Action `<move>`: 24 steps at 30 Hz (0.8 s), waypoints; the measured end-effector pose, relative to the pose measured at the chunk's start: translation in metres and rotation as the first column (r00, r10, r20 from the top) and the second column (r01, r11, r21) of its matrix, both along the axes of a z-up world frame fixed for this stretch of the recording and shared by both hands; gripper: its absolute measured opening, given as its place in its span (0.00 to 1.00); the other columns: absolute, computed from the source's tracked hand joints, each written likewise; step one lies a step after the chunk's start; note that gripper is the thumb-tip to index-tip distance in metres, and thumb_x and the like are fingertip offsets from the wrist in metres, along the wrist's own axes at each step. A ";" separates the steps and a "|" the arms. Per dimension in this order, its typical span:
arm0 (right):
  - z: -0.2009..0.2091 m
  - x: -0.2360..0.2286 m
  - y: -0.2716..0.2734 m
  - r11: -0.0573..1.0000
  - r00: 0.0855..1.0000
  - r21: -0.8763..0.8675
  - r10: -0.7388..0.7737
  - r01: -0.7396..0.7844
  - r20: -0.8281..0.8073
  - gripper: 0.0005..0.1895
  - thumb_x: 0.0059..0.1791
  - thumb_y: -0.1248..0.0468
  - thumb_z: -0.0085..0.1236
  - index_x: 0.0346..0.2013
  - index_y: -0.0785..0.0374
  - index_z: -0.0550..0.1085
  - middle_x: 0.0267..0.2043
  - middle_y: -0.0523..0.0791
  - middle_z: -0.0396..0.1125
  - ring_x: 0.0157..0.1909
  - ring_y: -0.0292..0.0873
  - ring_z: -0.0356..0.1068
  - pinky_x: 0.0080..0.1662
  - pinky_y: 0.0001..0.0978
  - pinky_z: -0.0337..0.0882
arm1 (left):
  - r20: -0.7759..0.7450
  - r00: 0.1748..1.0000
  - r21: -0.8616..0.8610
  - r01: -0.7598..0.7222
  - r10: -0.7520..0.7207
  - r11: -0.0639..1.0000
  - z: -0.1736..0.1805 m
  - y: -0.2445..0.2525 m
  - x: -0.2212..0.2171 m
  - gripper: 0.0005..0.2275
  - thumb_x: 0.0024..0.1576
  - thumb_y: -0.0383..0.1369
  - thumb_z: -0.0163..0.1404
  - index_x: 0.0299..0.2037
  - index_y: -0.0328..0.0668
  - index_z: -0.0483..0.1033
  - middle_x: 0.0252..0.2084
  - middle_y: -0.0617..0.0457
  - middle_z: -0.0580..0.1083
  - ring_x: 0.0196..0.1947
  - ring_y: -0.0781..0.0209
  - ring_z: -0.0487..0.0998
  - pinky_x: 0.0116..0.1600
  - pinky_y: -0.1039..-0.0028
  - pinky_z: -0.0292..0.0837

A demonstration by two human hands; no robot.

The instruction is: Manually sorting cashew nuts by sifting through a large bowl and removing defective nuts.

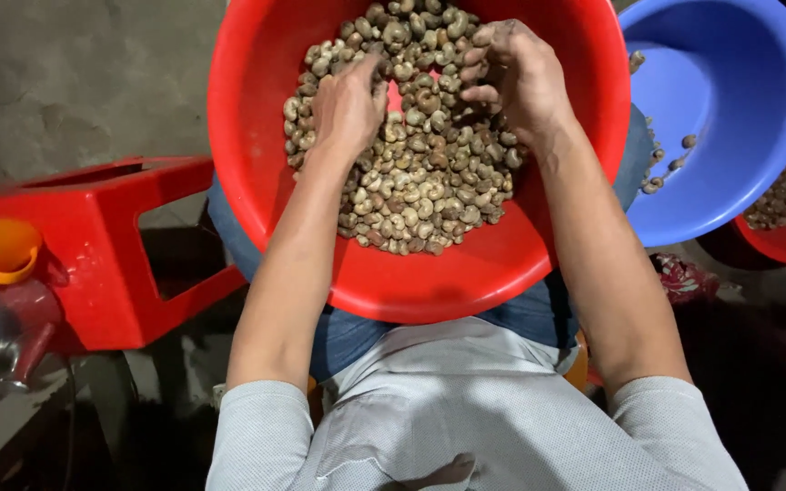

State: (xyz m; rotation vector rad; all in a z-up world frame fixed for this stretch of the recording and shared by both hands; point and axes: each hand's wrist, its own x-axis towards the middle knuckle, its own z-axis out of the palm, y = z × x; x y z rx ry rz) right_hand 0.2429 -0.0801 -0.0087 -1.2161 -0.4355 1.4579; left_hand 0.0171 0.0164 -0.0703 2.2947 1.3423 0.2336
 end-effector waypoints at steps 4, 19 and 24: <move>-0.006 -0.004 0.000 0.997 0.995 -0.044 -0.067 0.070 0.069 0.17 0.51 0.49 0.52 0.41 0.60 0.72 0.35 0.44 0.68 0.33 0.38 0.70 0.29 0.26 0.72 | -0.011 0.999 0.022 0.034 -0.033 0.999 -0.002 -0.001 0.012 0.14 0.56 0.24 0.58 0.51 0.40 0.76 0.36 0.43 0.80 0.29 0.48 0.82 0.49 0.43 0.79; -0.047 -0.057 0.008 0.864 0.056 -0.274 0.327 -0.422 0.944 0.08 0.53 0.74 0.53 0.47 0.71 0.72 0.21 0.47 0.69 0.15 0.43 0.66 0.19 0.33 0.75 | -0.072 0.994 0.055 0.085 -0.081 0.995 -0.035 0.008 0.013 0.25 0.48 0.27 0.65 0.55 0.28 0.72 0.35 0.46 0.77 0.27 0.53 0.79 0.33 0.62 0.82; -0.083 -0.057 0.008 0.871 -0.499 -0.321 0.105 -0.372 0.860 0.12 0.59 0.57 0.51 0.50 0.61 0.74 0.10 0.35 0.51 0.08 0.33 0.49 0.10 0.23 0.58 | 0.275 0.923 -0.491 -0.107 0.270 0.865 0.033 0.017 0.008 0.06 0.61 0.33 0.54 0.37 0.42 0.71 0.28 0.60 0.68 0.21 0.72 0.66 0.25 0.87 0.72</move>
